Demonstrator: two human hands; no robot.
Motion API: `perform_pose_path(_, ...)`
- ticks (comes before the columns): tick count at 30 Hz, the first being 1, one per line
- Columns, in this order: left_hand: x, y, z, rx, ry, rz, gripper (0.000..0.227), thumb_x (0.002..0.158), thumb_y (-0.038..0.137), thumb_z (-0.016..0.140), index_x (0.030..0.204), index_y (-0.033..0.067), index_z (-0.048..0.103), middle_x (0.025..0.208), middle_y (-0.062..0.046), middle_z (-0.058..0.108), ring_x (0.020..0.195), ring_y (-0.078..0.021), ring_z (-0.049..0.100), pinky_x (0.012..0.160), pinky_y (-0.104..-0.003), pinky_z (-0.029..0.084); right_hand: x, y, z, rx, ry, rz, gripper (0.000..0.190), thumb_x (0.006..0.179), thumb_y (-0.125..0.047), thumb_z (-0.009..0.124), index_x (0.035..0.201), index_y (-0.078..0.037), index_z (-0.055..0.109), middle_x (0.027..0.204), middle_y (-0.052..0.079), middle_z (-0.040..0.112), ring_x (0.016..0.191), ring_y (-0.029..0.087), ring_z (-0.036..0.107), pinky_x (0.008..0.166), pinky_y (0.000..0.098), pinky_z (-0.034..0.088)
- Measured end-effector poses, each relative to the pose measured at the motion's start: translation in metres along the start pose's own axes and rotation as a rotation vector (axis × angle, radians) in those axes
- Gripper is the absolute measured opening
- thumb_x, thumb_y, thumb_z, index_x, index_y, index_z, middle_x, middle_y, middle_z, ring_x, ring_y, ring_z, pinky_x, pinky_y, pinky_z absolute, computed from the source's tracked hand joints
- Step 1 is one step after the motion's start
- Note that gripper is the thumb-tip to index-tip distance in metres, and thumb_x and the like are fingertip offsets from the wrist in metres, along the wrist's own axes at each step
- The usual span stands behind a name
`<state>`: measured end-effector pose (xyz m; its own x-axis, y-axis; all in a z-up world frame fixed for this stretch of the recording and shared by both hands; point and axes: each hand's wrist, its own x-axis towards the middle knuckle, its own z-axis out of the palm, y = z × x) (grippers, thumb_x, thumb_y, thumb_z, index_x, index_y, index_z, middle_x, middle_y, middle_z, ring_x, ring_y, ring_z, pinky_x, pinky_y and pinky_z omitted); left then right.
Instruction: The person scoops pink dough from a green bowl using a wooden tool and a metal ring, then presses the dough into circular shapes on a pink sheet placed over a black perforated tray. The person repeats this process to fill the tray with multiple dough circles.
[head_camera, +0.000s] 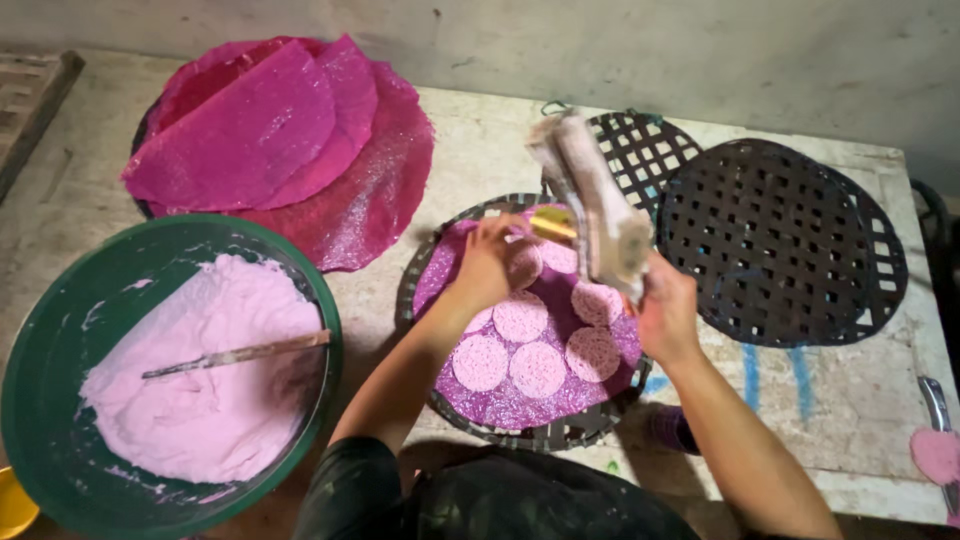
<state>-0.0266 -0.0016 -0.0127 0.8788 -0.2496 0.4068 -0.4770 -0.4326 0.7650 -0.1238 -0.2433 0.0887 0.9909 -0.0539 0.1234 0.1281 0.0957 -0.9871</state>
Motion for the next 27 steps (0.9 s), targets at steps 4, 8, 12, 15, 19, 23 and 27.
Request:
perform_pose_path(4,-0.005,0.006,0.007,0.461,-0.094,0.301,0.029,0.083,0.029,0.074,0.111,0.0213,0.080,0.133,-0.004,0.056,0.130,-0.0304,0.044,0.108,-0.056,0.035,-0.035,0.001,-0.017,-0.049,0.094,-0.090,0.058,0.108,-0.053,0.048,0.117,0.002,0.062,0.087,0.003,0.060,0.066,0.010,0.052,0.056,0.0266,0.040)
perform_pose_path(8,0.000,0.013,0.004,0.444,-0.241,0.209,0.011,0.083,0.028,0.076,0.090,0.0219,0.081,0.130,-0.001,0.058,0.128,-0.0278,0.046,0.112,-0.051,0.031,-0.070,0.006,-0.034,-0.100,0.163,-0.197,0.074,0.106,-0.068,0.038,0.109,0.002,0.061,0.081,0.005,0.059,0.062,0.011,0.052,0.054,0.0269,0.039)
perform_pose_path(12,0.001,0.019,0.001,0.455,-0.276,0.167,0.008,0.080,0.027,0.076,0.084,0.0215,0.080,0.123,0.002,0.063,0.126,-0.0245,0.049,0.110,-0.049,0.034,-0.092,0.004,-0.039,-0.130,0.267,-0.163,0.079,0.105,-0.071,0.032,0.106,0.003,0.059,0.070,0.009,0.058,0.054,0.015,0.051,0.050,0.0288,0.038)
perform_pose_path(15,0.006,0.019,-0.002,0.298,-0.278,-0.009,0.009,0.079,0.031,0.078,0.084,0.0230,0.080,0.116,0.002,0.066,0.120,-0.0253,0.049,0.105,-0.051,0.032,-0.105,-0.001,-0.043,-0.141,0.299,-0.188,0.080,0.106,-0.071,0.031,0.105,0.005,0.058,0.073,0.011,0.057,0.056,0.017,0.052,0.050,0.0303,0.040)
perform_pose_path(19,0.001,0.002,-0.016,0.202,-0.127,-0.068,0.008,0.090,0.025,0.073,0.091,0.0251,0.081,0.112,-0.001,0.066,0.114,-0.0273,0.051,0.098,-0.051,0.033,-0.118,0.005,-0.052,-0.094,0.342,-0.218,0.077,0.107,-0.069,0.031,0.107,0.004,0.056,0.072,0.011,0.057,0.057,0.018,0.052,0.053,0.0310,0.041)
perform_pose_path(23,-0.002,-0.015,-0.014,0.411,-0.100,0.020,0.006,0.086,0.025,0.073,0.085,0.0227,0.078,0.112,0.003,0.068,0.117,-0.0215,0.057,0.107,-0.046,0.037,-0.123,0.013,-0.055,-0.023,0.366,-0.192,0.076,0.110,-0.067,0.031,0.106,0.004,0.056,0.073,0.012,0.056,0.059,0.020,0.052,0.056,0.0322,0.041)
perform_pose_path(27,-0.010,-0.013,-0.011,0.455,-0.107,-0.092,0.014,0.093,0.022,0.068,0.101,0.0233,0.079,0.119,0.004,0.067,0.124,-0.0220,0.054,0.107,-0.052,0.034,-0.126,0.014,-0.055,-0.011,0.391,-0.181,0.075,0.109,-0.066,0.032,0.109,0.005,0.055,0.075,0.013,0.056,0.059,0.021,0.051,0.055,0.0326,0.040)
